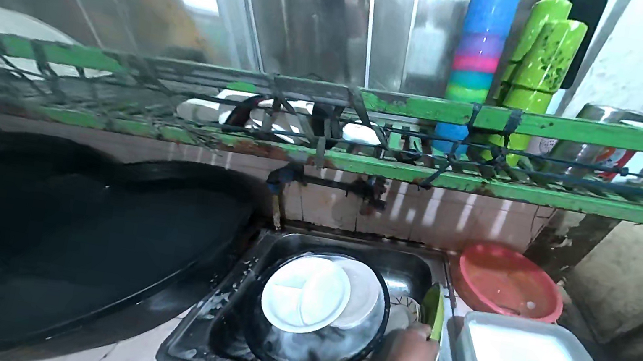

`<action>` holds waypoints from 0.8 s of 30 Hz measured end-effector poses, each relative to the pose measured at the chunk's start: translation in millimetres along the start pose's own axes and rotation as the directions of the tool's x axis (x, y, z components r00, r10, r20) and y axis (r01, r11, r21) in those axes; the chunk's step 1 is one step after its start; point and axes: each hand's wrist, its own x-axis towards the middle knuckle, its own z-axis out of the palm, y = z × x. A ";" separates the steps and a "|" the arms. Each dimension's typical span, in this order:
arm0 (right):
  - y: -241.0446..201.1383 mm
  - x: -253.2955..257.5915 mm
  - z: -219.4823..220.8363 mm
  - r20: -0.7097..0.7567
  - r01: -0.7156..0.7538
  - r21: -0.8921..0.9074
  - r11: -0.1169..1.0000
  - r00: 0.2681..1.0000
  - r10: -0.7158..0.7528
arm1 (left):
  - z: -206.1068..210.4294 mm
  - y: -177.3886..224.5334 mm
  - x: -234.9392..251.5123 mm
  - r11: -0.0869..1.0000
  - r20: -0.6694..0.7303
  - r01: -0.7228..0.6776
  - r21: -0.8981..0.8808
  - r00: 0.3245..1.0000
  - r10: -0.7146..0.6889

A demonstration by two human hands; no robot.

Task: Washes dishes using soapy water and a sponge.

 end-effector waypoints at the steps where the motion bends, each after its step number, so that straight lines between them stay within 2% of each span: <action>1: -0.4 2.0 0.1 -0.062 0.013 0.047 0.999 0.998 -0.010 | -8.4 6.3 -4.9 0.992 -0.034 -0.023 -0.128 0.999 0.019; 3: -21.9 5.6 3.8 -0.165 0.087 0.090 0.992 0.984 -0.071 | -28.0 19.1 -16.2 0.937 -0.070 -0.063 -0.344 0.997 0.041; 6: -120.3 -3.4 21.2 -0.238 0.224 0.197 0.955 0.955 -0.175 | -46.5 40.3 -42.7 0.859 -0.031 -0.063 -0.508 0.998 0.055; 9: -189.5 -2.6 63.1 -0.325 0.470 0.184 0.863 0.858 -0.398 | -42.0 57.3 -70.2 0.892 -0.009 -0.054 -0.448 0.998 0.057; 11: -216.1 5.1 82.7 -0.290 0.510 0.150 0.847 0.842 -0.456 | -37.5 61.0 -87.6 0.932 -0.047 -0.083 -0.354 0.996 0.071; 12: -226.3 12.3 81.9 -0.249 0.429 0.180 0.885 0.891 -0.381 | -39.3 57.6 -95.9 0.926 -0.074 -0.132 -0.355 0.991 0.113; 13: -235.5 25.0 74.8 -0.184 0.270 0.264 0.926 0.957 -0.226 | -42.8 51.7 -104.1 0.908 -0.110 -0.210 -0.362 0.977 0.182; 14: -239.0 44.1 69.6 -0.138 0.105 0.364 0.926 0.989 -0.058 | -48.1 44.3 -111.5 0.883 -0.131 -0.306 -0.357 0.952 0.276; 15: -235.3 62.7 70.0 -0.121 0.000 0.449 0.894 0.991 0.061 | -53.6 37.1 -116.3 0.849 -0.150 -0.405 -0.339 0.915 0.376; 16: -230.6 71.9 73.0 -0.113 -0.044 0.484 0.874 0.987 0.113 | -58.8 33.0 -117.8 0.829 -0.161 -0.462 -0.314 0.887 0.433; 17: -230.1 69.9 78.1 -0.130 -0.021 0.474 0.880 0.987 0.094 | -65.6 34.5 -117.5 0.851 -0.139 -0.434 -0.296 0.901 0.411; 19: -239.5 40.4 102.1 -0.219 0.218 0.358 0.908 0.965 -0.145 | -82.3 42.8 -112.1 0.933 -0.078 -0.245 -0.264 0.969 0.232; 20: -243.8 19.7 116.4 -0.238 0.375 0.273 0.886 0.919 -0.315 | -88.5 42.4 -107.9 0.951 -0.057 -0.173 -0.255 0.985 0.164; 21: -242.6 4.1 129.4 -0.250 0.536 0.177 0.826 0.836 -0.489 | -94.1 40.0 -105.6 0.960 -0.039 -0.135 -0.245 0.991 0.129; 22: -238.0 -2.4 138.3 -0.258 0.640 0.131 0.757 0.760 -0.597 | -98.2 35.5 -105.9 0.961 -0.038 -0.133 -0.243 0.991 0.128; 23: -230.8 0.9 140.2 -0.223 0.642 0.181 0.745 0.764 -0.605 | -99.6 26.4 -105.8 0.949 -0.057 -0.186 -0.254 0.983 0.177; 24: -222.1 18.3 140.0 -0.193 0.573 0.269 0.774 0.819 -0.540 | -98.4 14.1 -104.2 0.921 -0.084 -0.276 -0.273 0.961 0.263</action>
